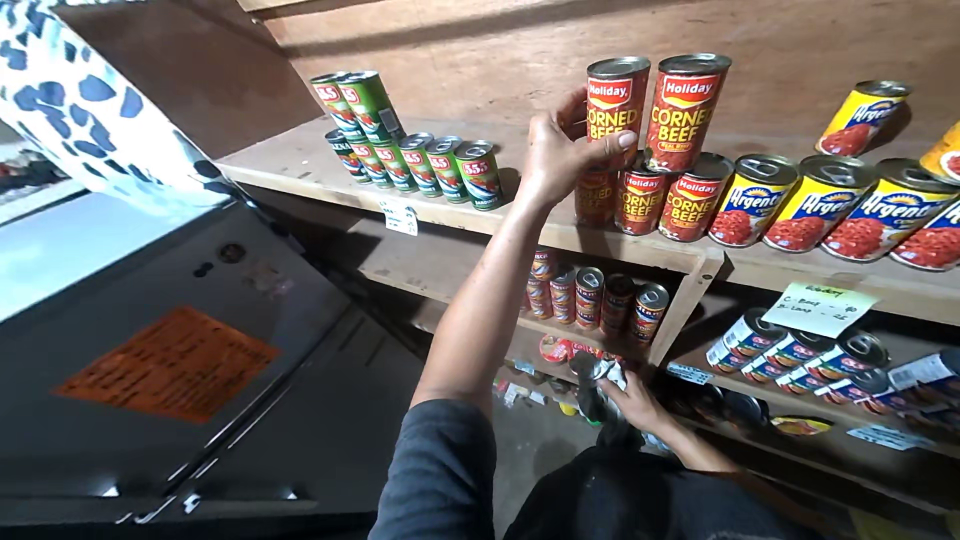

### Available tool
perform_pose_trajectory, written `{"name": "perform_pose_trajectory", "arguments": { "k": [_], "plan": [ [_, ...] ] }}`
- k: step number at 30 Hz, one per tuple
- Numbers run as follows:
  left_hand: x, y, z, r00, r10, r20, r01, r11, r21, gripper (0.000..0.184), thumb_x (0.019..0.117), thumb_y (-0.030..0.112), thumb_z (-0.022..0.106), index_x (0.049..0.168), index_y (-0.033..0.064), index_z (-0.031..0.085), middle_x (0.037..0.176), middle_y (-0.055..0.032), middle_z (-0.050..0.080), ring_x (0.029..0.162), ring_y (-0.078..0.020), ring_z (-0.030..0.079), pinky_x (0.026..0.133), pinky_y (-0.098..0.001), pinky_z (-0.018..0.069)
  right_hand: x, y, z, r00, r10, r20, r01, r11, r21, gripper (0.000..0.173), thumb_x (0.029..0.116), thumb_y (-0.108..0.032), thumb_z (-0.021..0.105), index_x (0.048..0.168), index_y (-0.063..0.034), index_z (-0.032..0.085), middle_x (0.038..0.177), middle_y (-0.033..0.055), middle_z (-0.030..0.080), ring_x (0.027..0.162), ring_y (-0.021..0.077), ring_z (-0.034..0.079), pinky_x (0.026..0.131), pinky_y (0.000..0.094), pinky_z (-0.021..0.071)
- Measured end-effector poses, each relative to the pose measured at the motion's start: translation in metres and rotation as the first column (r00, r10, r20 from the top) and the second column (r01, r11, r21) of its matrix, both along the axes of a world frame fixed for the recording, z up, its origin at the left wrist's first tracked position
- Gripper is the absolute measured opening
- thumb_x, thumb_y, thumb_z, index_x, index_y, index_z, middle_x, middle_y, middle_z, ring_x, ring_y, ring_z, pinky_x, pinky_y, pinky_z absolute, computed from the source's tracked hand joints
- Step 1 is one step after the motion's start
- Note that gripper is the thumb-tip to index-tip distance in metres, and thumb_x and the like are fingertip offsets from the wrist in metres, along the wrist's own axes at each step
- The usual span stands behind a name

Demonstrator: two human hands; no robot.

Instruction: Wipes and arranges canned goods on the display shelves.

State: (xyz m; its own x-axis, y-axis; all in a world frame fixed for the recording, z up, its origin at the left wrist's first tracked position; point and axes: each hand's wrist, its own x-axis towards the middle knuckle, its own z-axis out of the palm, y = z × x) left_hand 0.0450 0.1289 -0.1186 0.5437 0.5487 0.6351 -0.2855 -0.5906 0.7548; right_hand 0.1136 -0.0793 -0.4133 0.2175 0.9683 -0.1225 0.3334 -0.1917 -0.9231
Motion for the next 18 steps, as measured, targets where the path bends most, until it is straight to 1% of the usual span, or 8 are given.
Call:
{"name": "perform_pose_trajectory", "arguments": {
  "k": [3,6,12,15,16,17,18],
  "plan": [
    [0.0015,-0.0005,-0.0019,1.000,0.013,-0.001,-0.013,1.000,0.022,0.060,0.0804,0.002,0.081,0.133,-0.0085,0.055,0.115,-0.0133,0.071,0.101,-0.0134,0.072,0.091,-0.0293,0.0600,0.0007,0.0005,0.0005,1.000,-0.005,-0.003,0.005,1.000,-0.016,0.049,0.1021,-0.024,0.059,0.135,0.0119,0.055,0.128,0.0283,0.063,0.123,0.0299,0.061,0.109,0.0412,0.0446],
    [0.0024,-0.0007,-0.0022,1.000,0.007,-0.005,-0.007,1.000,0.027,0.060,0.0814,0.002,0.081,0.134,-0.0081,0.055,0.116,-0.0129,0.072,0.102,-0.0132,0.072,0.093,-0.0295,0.0597,0.0017,0.0001,-0.0010,1.000,0.001,-0.001,-0.001,1.000,-0.026,0.050,0.1024,-0.026,0.059,0.135,0.0118,0.054,0.129,0.0284,0.062,0.124,0.0303,0.060,0.110,0.0415,0.0436],
    [0.0021,-0.0013,-0.0016,1.000,-0.018,-0.016,0.018,1.000,0.021,0.058,0.0827,0.001,0.079,0.134,-0.0084,0.055,0.115,-0.0126,0.072,0.103,-0.0126,0.071,0.095,-0.0292,0.0589,0.0015,0.0007,-0.0026,1.000,0.015,0.004,-0.015,1.000,-0.013,0.048,0.1025,-0.026,0.058,0.133,0.0109,0.056,0.126,0.0271,0.064,0.121,0.0295,0.062,0.108,0.0422,0.0452],
    [0.0034,-0.0013,-0.0030,0.999,0.023,-0.022,-0.022,0.999,0.050,0.059,0.0823,0.003,0.080,0.134,-0.0086,0.054,0.117,-0.0142,0.071,0.104,-0.0133,0.071,0.095,-0.0287,0.0585,0.0015,0.0009,-0.0041,1.000,0.020,0.006,-0.020,1.000,-0.017,0.048,0.1023,-0.026,0.058,0.133,0.0110,0.056,0.125,0.0270,0.065,0.120,0.0294,0.062,0.107,0.0423,0.0459],
    [0.0027,-0.0022,-0.0041,0.997,0.070,-0.024,-0.067,0.994,0.081,0.064,0.0822,0.006,0.081,0.137,-0.0075,0.052,0.121,-0.0149,0.070,0.108,-0.0140,0.070,0.096,-0.0293,0.0575,0.0013,0.0005,-0.0037,1.000,0.018,0.006,-0.018,1.000,-0.022,0.048,0.1022,-0.025,0.058,0.133,0.0114,0.056,0.125,0.0275,0.064,0.120,0.0299,0.062,0.107,0.0426,0.0460],
    [0.0000,-0.0049,-0.0051,0.990,0.136,-0.025,-0.132,0.984,0.123,0.073,0.0825,0.013,0.082,0.144,-0.0059,0.047,0.130,-0.0164,0.066,0.116,-0.0162,0.066,0.100,-0.0316,0.0546,0.0013,0.0001,-0.0034,1.000,0.015,0.002,-0.015,0.999,-0.032,0.049,0.1020,-0.026,0.059,0.133,0.0121,0.055,0.126,0.0283,0.064,0.121,0.0311,0.062,0.108,0.0434,0.0454],
    [-0.0044,-0.0094,-0.0056,0.978,0.208,-0.003,-0.205,0.965,0.164,0.082,0.0834,0.019,0.082,0.150,-0.0043,0.041,0.142,-0.0191,0.058,0.128,-0.0209,0.059,0.103,-0.0359,0.0503,0.0018,-0.0003,-0.0031,1.000,0.014,-0.003,-0.014,0.999,-0.049,0.052,0.1019,-0.026,0.059,0.135,0.0130,0.053,0.129,0.0298,0.062,0.125,0.0330,0.060,0.110,0.0451,0.0438]
  ]
}}
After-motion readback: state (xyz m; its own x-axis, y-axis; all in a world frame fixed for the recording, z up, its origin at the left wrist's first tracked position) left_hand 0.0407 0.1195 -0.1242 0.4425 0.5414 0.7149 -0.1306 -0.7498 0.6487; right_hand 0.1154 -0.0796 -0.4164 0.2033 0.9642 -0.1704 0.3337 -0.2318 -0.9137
